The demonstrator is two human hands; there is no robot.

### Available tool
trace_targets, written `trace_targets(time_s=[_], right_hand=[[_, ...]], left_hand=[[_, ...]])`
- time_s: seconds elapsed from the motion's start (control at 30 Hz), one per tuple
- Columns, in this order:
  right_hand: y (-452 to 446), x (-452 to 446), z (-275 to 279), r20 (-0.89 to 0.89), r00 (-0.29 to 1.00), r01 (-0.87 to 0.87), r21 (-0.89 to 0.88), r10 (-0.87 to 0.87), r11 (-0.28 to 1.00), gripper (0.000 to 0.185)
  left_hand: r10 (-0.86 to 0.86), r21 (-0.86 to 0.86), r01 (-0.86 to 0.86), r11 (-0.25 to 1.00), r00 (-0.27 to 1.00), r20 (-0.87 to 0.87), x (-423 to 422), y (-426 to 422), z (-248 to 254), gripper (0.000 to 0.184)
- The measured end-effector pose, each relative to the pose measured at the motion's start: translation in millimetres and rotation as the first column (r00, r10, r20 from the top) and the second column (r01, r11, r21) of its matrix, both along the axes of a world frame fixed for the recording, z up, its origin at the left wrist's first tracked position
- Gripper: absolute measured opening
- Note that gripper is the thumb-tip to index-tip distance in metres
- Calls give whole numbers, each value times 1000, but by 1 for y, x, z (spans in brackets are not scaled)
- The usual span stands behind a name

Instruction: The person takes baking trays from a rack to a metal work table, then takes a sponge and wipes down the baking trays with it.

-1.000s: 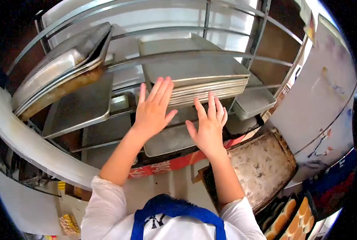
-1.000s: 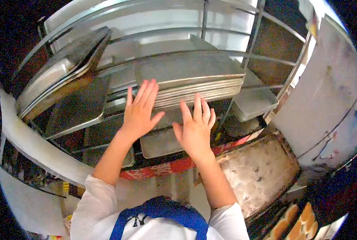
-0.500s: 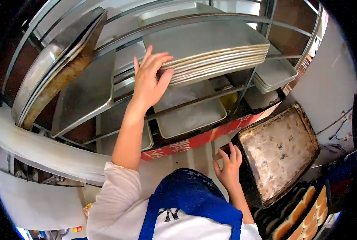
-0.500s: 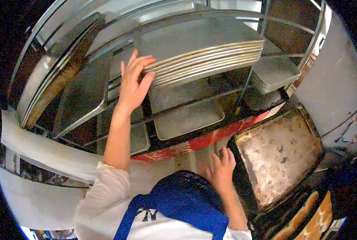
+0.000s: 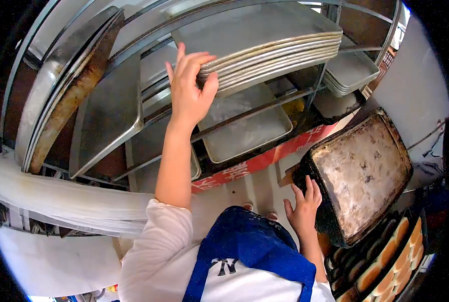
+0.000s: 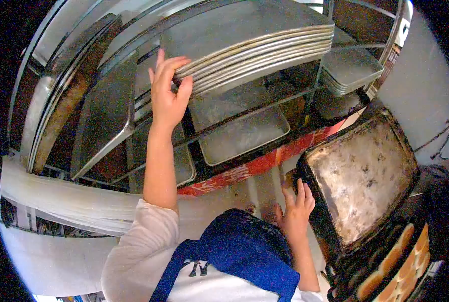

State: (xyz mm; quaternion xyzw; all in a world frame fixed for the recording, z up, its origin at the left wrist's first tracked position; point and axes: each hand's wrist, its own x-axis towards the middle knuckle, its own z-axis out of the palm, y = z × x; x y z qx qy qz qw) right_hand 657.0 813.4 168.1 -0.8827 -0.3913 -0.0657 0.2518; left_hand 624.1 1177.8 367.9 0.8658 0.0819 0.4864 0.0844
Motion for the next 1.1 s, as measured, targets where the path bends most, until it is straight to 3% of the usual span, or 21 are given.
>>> trace_targets(time_s=[1.1], right_hand=[[-11, -9, -15, -67, 998, 6, -40, -9, 999, 49]], left_hand=[[-4, 87, 7, 996, 1000, -29, -2, -4, 3, 59]])
